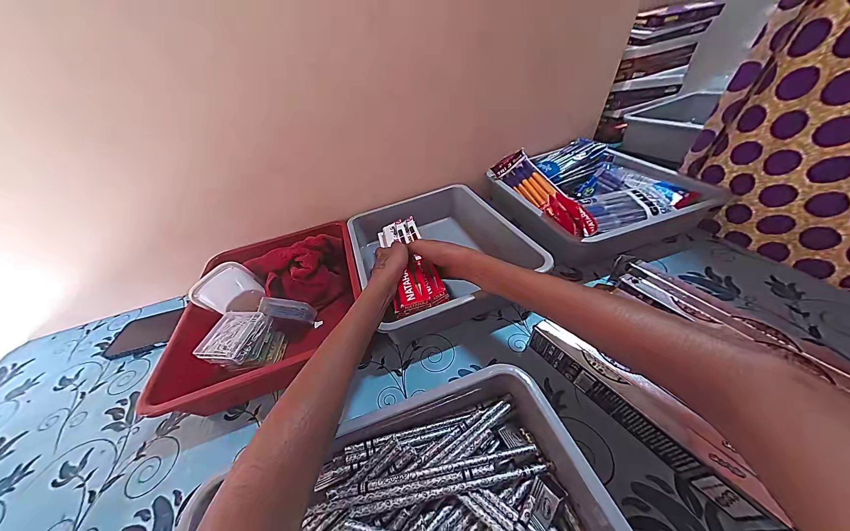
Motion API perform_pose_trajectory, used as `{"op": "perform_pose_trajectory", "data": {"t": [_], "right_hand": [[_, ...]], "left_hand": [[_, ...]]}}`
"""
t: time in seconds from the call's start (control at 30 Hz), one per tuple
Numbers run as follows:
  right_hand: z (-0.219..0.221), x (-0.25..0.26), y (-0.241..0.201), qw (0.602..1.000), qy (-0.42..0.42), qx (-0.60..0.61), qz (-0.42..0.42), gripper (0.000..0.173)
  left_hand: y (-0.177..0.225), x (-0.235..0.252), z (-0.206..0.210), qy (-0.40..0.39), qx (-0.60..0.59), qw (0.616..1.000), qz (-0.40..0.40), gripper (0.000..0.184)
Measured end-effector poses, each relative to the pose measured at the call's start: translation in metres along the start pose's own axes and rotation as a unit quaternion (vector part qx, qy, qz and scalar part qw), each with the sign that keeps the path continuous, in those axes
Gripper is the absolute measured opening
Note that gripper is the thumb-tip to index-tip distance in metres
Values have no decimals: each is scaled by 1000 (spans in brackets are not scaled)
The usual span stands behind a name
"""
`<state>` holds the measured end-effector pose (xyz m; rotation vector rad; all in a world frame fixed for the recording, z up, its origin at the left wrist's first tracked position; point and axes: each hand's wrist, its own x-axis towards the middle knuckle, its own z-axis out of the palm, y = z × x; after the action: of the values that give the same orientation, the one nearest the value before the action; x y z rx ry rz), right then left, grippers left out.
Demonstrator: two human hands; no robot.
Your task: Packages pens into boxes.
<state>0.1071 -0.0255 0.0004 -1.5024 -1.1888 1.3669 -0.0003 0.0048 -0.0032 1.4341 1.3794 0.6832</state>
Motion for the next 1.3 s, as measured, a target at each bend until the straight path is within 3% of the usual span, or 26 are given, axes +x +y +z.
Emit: {"op": "perform_pose_trajectory", "data": {"t": [0.13, 0.7, 0.77, 0.87, 1.0, 1.13, 1.23, 1.3], "right_hand": [[0, 2, 5, 1000, 20, -24, 3, 41], [-5, -14, 1, 987, 27, -159, -5, 54], [-3, -17, -1, 973, 43, -226, -3, 61], [0, -20, -6, 922, 86, -375, 37, 81], [-1, -10, -1, 897, 90, -431, 39, 79], [0, -10, -1, 901, 82, -425, 36, 76], [3, -12, -9, 892, 84, -442, 44, 72], [2, -12, -10, 895, 72, -439, 35, 72]], "left_hand": [[-2, -2, 1, 13, 50, 998, 27, 54], [2, -3, 2, 6, 43, 999, 1, 52], [4, -6, 1, 4, 79, 997, -2, 53], [9, -12, 1, -1, 141, 990, -2, 55], [10, -10, 2, 9, 202, 979, 6, 54], [0, -9, 3, 79, 204, 972, 86, 54], [7, -17, -4, 119, 247, 942, 196, 53], [16, -33, -17, 101, 296, 914, 257, 54]]}}
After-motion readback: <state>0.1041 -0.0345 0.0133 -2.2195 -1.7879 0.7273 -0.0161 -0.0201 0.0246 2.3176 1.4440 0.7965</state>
